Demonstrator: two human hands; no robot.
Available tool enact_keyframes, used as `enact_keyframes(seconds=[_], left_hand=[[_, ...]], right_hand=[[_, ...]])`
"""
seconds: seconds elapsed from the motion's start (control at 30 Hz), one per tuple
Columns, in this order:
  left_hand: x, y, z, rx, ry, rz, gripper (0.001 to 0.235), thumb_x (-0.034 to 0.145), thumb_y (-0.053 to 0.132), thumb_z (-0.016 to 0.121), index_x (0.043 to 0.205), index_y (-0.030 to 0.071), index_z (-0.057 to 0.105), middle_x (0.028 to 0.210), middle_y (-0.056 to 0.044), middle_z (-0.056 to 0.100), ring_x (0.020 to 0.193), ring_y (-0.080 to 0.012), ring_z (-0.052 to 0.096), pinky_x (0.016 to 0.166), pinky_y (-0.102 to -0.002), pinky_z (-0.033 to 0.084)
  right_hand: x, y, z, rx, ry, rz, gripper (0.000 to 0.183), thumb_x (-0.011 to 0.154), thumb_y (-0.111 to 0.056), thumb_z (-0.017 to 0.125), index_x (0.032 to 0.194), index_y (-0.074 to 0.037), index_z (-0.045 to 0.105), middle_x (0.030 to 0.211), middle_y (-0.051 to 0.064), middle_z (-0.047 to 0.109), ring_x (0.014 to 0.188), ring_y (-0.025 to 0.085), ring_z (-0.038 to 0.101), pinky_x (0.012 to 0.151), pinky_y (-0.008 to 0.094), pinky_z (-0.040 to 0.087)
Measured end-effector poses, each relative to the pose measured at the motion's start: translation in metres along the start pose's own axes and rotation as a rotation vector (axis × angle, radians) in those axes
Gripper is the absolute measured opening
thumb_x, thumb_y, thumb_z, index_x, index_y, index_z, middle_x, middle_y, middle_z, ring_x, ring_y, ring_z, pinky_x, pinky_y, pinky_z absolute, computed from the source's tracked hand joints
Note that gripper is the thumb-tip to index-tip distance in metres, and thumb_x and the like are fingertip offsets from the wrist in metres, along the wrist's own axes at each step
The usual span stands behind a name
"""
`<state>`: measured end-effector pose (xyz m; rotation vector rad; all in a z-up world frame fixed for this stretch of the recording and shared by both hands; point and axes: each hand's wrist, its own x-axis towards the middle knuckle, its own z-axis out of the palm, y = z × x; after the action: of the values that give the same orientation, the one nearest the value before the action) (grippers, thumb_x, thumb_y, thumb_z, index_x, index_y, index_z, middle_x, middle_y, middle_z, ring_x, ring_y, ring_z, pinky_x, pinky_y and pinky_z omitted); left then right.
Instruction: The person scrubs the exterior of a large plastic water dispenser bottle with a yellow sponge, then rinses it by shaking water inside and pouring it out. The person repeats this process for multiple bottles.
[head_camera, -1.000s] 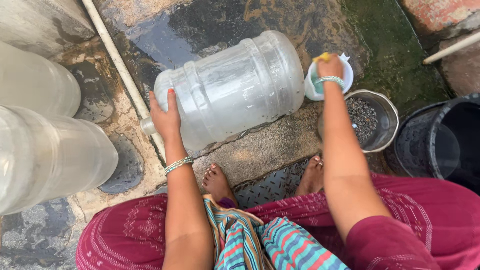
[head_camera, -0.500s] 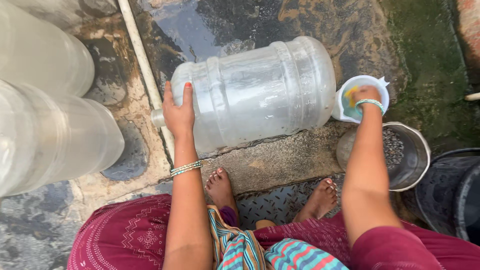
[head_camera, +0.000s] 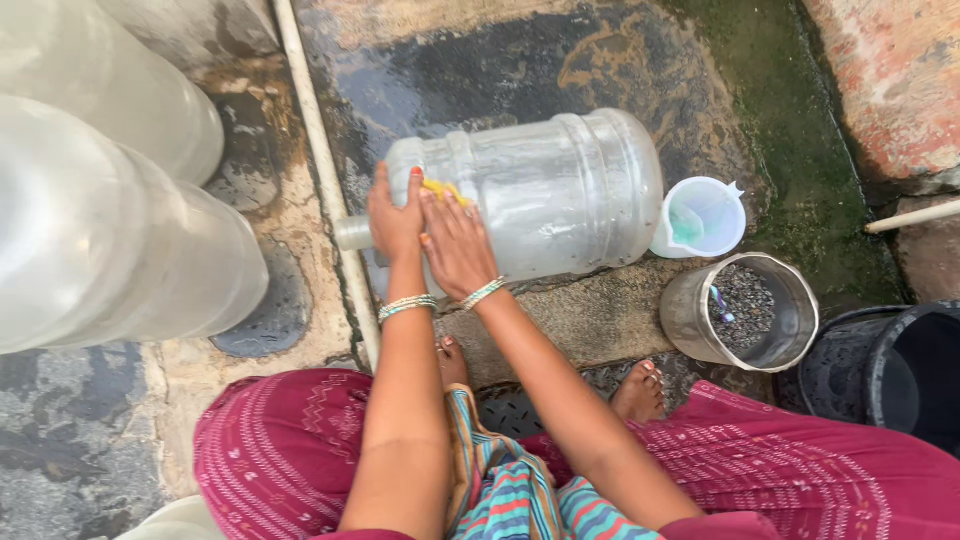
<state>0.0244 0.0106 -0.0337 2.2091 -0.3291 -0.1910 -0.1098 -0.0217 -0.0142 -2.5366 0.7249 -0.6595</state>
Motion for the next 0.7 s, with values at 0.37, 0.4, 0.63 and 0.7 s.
enact_keyframes(seconds=[0.37, 0.4, 0.63, 0.7], left_hand=[[-0.01, 0.009, 0.0, 0.042, -0.032, -0.149, 0.08, 0.082, 0.073, 0.063, 0.151, 0.036, 0.047, 0.154, -0.015, 0.048, 0.135, -0.0396, 0.051, 0.108, -0.052, 0.043], [-0.006, 0.014, -0.001, 0.036, -0.049, -0.163, 0.081, 0.081, 0.073, 0.063, 0.151, 0.037, 0.047, 0.154, -0.015, 0.048, 0.135, -0.04, 0.051, 0.107, -0.052, 0.043], [-0.004, 0.021, -0.007, 0.028, -0.077, -0.186, 0.081, 0.079, 0.074, 0.063, 0.15, 0.039, 0.046, 0.154, -0.012, 0.048, 0.136, -0.0382, 0.051, 0.106, -0.054, 0.043], [-0.002, 0.022, -0.008, 0.029, -0.086, -0.19, 0.081, 0.079, 0.074, 0.062, 0.15, 0.039, 0.046, 0.154, -0.011, 0.048, 0.135, -0.038, 0.051, 0.106, -0.054, 0.043]], right_hand=[[-0.046, 0.114, -0.082, -0.497, 0.238, 0.364, 0.064, 0.108, -0.038, 0.046, 0.156, 0.002, 0.034, 0.159, 0.03, 0.035, 0.147, 0.041, 0.029, 0.117, 0.06, 0.011], [-0.047, 0.103, -0.066, -0.382, 0.264, 0.276, 0.059, 0.107, -0.029, 0.046, 0.156, 0.001, 0.036, 0.16, 0.027, 0.038, 0.15, 0.039, 0.032, 0.122, 0.057, 0.015], [-0.059, 0.047, -0.007, -0.144, 0.073, -0.271, 0.042, 0.09, 0.004, 0.059, 0.13, -0.004, 0.063, 0.129, 0.013, 0.066, 0.125, 0.03, 0.062, 0.108, 0.047, 0.048], [-0.058, 0.077, -0.036, -0.192, 0.223, -0.204, 0.027, 0.09, 0.0, 0.066, 0.116, -0.007, 0.068, 0.118, 0.011, 0.07, 0.113, 0.029, 0.066, 0.097, 0.046, 0.051]])
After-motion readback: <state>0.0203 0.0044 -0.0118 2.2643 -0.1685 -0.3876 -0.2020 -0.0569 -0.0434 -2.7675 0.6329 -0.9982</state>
